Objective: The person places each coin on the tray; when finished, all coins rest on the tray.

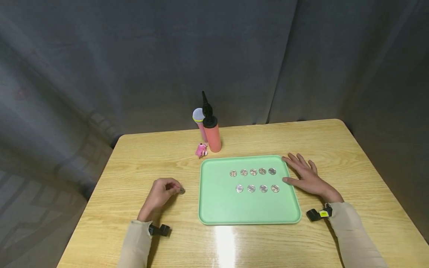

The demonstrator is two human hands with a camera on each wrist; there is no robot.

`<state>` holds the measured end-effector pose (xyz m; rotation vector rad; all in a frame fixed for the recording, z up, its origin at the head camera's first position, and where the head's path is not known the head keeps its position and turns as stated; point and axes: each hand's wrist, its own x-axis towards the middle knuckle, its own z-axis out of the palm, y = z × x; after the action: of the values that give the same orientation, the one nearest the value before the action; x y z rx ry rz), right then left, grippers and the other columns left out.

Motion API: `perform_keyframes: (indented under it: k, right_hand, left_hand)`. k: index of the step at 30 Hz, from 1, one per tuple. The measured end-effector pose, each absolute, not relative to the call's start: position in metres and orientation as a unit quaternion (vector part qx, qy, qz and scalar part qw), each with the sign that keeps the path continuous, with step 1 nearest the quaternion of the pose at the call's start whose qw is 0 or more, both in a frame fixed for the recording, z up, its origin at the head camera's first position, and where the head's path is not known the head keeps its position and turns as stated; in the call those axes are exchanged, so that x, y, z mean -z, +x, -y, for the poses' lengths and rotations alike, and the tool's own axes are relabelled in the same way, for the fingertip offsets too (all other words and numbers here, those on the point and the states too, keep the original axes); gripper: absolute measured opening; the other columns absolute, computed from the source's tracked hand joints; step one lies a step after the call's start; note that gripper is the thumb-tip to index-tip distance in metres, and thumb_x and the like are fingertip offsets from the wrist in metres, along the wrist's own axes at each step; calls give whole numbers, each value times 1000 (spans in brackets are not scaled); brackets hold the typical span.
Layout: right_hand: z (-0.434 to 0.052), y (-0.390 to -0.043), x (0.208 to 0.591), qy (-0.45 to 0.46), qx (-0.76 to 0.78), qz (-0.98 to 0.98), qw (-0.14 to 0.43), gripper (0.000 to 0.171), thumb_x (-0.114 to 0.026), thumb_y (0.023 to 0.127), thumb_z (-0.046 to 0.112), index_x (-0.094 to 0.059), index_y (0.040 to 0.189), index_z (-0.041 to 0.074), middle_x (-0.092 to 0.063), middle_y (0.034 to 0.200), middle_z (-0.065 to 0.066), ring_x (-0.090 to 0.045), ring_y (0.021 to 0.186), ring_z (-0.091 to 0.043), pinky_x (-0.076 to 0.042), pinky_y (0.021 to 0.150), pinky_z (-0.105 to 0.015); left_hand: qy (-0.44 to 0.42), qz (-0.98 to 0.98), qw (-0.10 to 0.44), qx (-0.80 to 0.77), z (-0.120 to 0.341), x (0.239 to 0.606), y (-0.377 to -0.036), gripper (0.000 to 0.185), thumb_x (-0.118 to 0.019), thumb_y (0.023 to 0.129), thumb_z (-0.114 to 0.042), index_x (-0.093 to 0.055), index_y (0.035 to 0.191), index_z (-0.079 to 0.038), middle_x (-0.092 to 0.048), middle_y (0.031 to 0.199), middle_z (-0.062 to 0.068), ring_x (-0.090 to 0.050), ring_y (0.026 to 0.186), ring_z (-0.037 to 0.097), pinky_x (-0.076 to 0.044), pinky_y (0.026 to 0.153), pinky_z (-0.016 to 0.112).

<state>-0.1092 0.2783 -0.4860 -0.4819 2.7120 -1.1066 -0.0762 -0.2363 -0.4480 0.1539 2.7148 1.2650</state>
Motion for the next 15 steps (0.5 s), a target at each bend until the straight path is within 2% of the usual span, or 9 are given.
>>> perform_keyframes:
  k: [8,15]
  right_hand:
    - [-279,-109,486,-159,372,-910,92,79,-66,94,36,-27,159,14,-10,166,-28,6,153,-51,12,113,-71]
    - [-279,-109,486,-159,370,-911,89,79,-67,94,36,-27,159,15,-10,166,-28,6,153,-51,12,113,-72]
  left_hand:
    - [65,-904,32,-422,233,445,-83,11,-67,88,7,-75,89,-2,-72,80,13,-52,60,7,-41,51,19]
    - [38,-898,3,-439,226,439,-89,8,-70,87,5,-75,88,-1,-72,82,15,-52,63,8,-42,54,19]
